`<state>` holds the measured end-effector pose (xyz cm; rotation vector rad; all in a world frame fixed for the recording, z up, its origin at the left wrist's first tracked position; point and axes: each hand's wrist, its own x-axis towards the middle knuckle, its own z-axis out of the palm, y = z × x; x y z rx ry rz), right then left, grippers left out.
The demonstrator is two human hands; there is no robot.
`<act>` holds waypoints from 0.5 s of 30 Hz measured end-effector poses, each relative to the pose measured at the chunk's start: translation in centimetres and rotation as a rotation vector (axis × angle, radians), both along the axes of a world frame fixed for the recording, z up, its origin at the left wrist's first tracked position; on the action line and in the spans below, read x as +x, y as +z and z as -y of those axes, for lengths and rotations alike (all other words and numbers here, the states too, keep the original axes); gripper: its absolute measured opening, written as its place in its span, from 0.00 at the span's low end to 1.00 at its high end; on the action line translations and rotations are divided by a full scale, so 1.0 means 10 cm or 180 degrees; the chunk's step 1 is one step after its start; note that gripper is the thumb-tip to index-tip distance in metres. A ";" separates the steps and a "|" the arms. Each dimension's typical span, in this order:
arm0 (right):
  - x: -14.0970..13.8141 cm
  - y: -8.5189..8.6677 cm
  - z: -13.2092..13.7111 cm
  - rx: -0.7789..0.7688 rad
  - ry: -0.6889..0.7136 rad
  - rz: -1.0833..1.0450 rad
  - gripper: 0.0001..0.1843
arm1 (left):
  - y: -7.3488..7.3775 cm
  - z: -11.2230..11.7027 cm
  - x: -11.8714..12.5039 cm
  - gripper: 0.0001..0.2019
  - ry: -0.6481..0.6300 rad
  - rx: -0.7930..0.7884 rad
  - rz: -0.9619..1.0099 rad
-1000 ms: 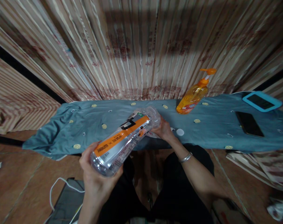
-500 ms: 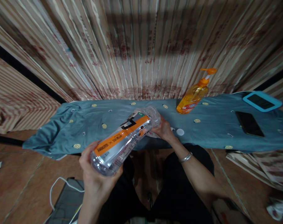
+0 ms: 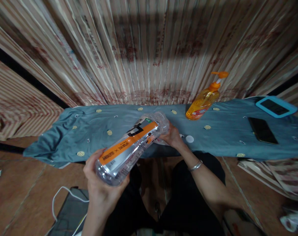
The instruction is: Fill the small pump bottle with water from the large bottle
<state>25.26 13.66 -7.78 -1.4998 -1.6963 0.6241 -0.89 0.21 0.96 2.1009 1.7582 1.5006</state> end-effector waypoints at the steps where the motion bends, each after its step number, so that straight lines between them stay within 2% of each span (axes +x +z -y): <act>1: 0.00 0.00 0.00 -0.0001 -0.0008 0.0007 0.21 | 0.00 0.00 0.00 0.46 -0.0002 0.0031 -0.0017; 15: 0.00 -0.04 -0.02 -0.0065 -0.0051 0.0056 0.21 | 0.01 -0.02 0.01 0.45 -0.0002 0.0122 -0.0121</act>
